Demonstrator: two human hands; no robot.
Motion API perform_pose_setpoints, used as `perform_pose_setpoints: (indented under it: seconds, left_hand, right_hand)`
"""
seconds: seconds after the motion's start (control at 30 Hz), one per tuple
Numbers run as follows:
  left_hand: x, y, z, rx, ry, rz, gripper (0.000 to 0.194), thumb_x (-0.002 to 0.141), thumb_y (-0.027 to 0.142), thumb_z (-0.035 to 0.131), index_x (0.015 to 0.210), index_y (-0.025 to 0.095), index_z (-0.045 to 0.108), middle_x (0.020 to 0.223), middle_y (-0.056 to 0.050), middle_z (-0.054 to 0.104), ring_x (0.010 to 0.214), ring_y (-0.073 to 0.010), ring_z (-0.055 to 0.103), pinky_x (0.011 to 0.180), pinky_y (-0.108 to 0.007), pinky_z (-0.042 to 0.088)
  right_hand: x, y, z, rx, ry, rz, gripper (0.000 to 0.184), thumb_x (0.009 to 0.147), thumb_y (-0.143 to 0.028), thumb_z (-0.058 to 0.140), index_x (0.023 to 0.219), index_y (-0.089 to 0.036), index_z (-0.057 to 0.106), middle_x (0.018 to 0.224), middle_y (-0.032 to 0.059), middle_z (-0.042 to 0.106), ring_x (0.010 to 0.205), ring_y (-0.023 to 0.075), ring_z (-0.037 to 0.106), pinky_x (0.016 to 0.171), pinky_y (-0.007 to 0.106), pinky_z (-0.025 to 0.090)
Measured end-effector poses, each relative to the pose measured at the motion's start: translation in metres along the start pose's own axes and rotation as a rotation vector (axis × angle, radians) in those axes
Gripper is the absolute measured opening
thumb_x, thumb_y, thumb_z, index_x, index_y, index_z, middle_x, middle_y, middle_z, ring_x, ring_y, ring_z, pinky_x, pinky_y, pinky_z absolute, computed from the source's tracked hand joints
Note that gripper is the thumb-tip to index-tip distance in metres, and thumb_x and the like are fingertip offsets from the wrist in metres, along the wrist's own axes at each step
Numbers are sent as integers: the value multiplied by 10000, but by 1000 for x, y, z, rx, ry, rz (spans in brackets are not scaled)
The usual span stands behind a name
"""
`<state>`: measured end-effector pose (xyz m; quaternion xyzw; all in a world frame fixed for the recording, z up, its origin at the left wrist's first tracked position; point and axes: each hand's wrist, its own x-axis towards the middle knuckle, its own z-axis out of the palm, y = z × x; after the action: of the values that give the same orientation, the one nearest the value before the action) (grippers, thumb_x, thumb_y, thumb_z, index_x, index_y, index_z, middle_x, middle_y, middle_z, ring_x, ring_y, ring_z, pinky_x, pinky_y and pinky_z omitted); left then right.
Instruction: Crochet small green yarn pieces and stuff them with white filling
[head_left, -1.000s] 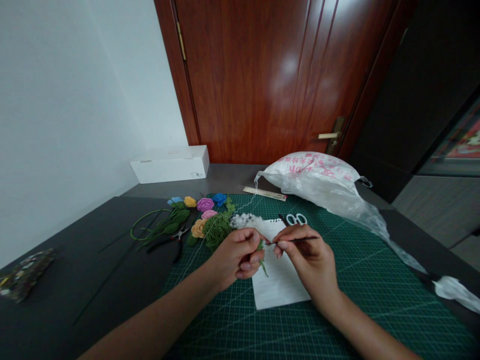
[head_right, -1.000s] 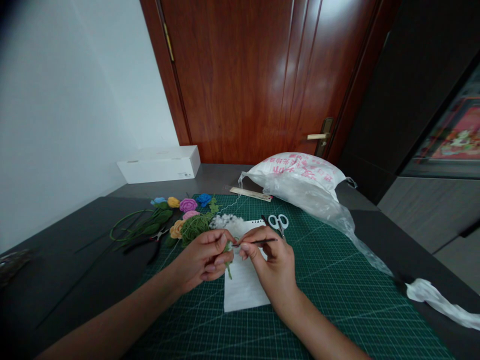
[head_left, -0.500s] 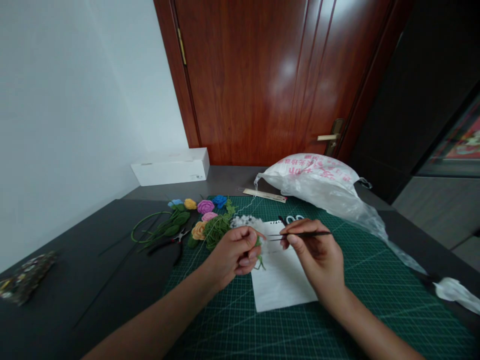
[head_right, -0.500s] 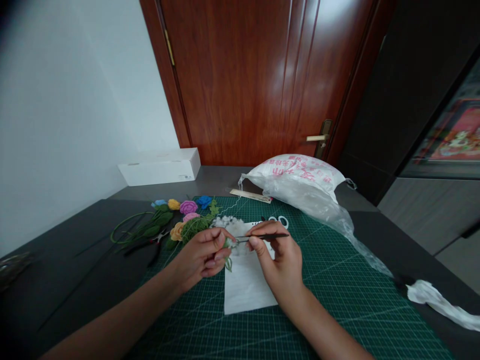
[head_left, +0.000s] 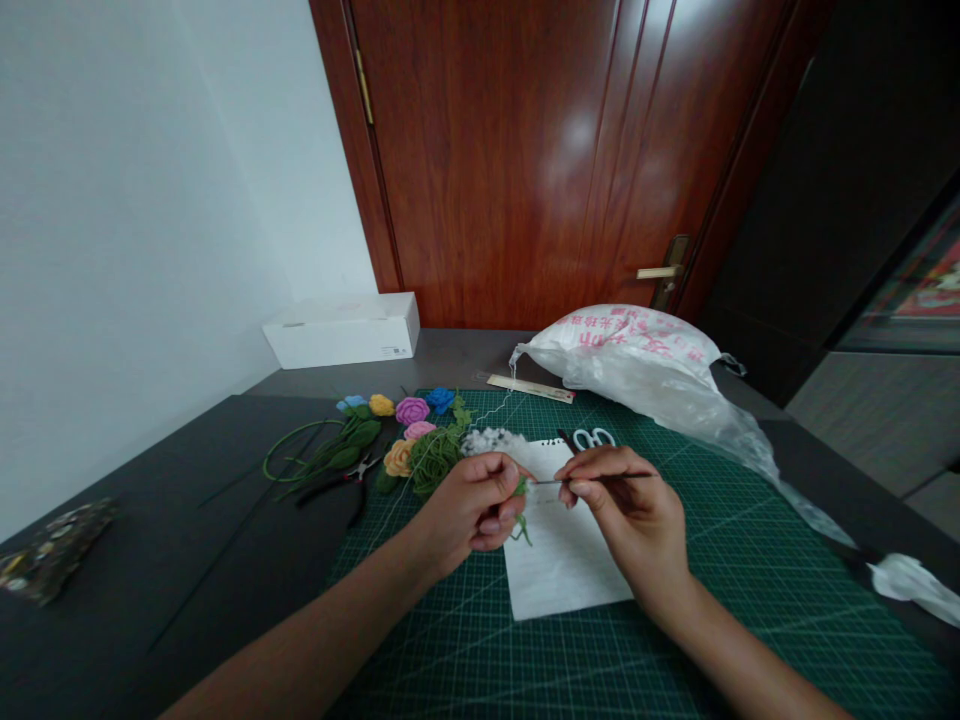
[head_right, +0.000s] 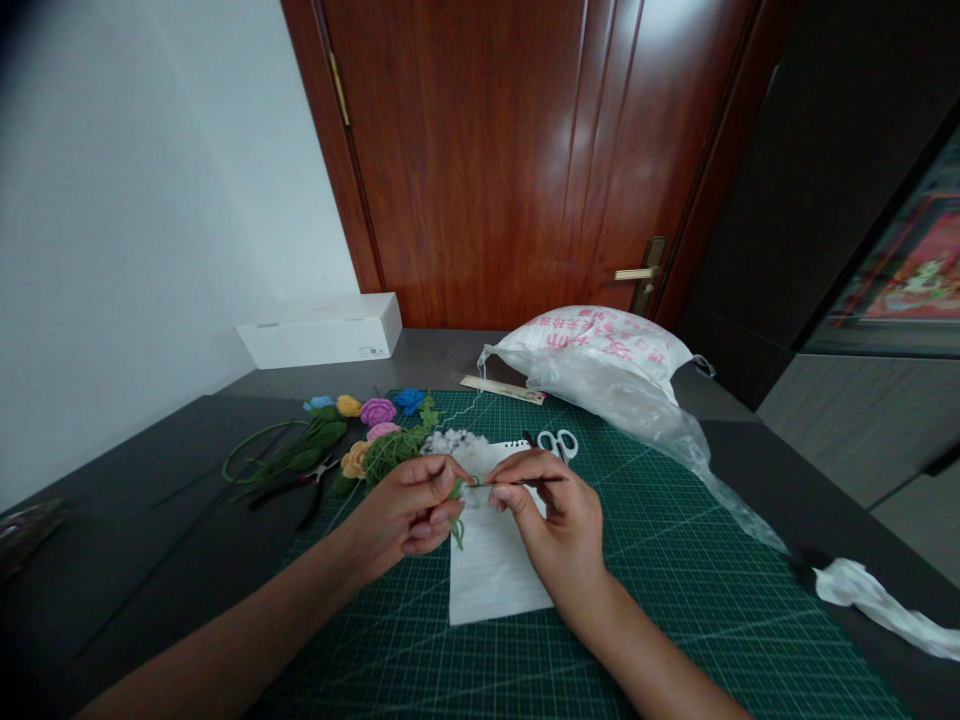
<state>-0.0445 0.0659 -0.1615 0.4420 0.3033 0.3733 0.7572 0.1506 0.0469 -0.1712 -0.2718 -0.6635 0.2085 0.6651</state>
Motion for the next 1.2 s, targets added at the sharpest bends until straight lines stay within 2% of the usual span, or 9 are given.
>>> perform_pose_setpoints:
  seconds: [0.3,0.57,0.73,0.87,1.1,1.2]
  left_hand:
    - [-2,1,3,-25,-35,-12,418,785,480,836,902,153,602,532,84,469,380,-16,232,320,-117,187]
    - [-4,-5,5,-17,-57,-44,431,774,497,842,873,180,566,513,85,482,366,-12,212,316,-108,175]
    - [0,-5,4,-51,-33,24,387,807,462,819,891,169,581,539,76,491,375,-24,245,313,-118,211]
    - [0,-4,2,-58,-33,23,358,826,439,804,888,163,585,550,74,478,382,-27,244,319,-123,204]
    - [-2,-2,2,-68,-34,29,320,856,417,777,908,166,587,563,72,472,392,-33,246,329,-127,198]
    - [-1,-2,3,-64,-48,24,332,847,426,785,898,164,588,563,71,479,391,-32,249,326,-127,203]
  right_hand:
    - [-1,-1,6,23,-6,-15,103,916,-127,715,874,-221,728,768,2,758,776,158,744,731,271,590]
    - [-8,4,10,18,-90,-103,112,929,-110,693,894,-213,720,817,29,765,787,170,744,741,303,588]
    - [-5,3,6,60,-22,-7,103,947,-130,665,964,-230,685,879,41,747,786,182,736,694,319,604]
    - [1,-6,2,96,37,45,93,961,-136,645,976,-225,666,902,39,725,701,157,713,659,310,605]
    - [-2,-4,3,66,10,0,84,944,-148,676,966,-226,698,882,56,735,804,197,735,668,330,621]
    - [-2,-4,3,28,25,-22,104,935,-123,681,928,-220,718,825,40,739,779,185,737,670,314,616]
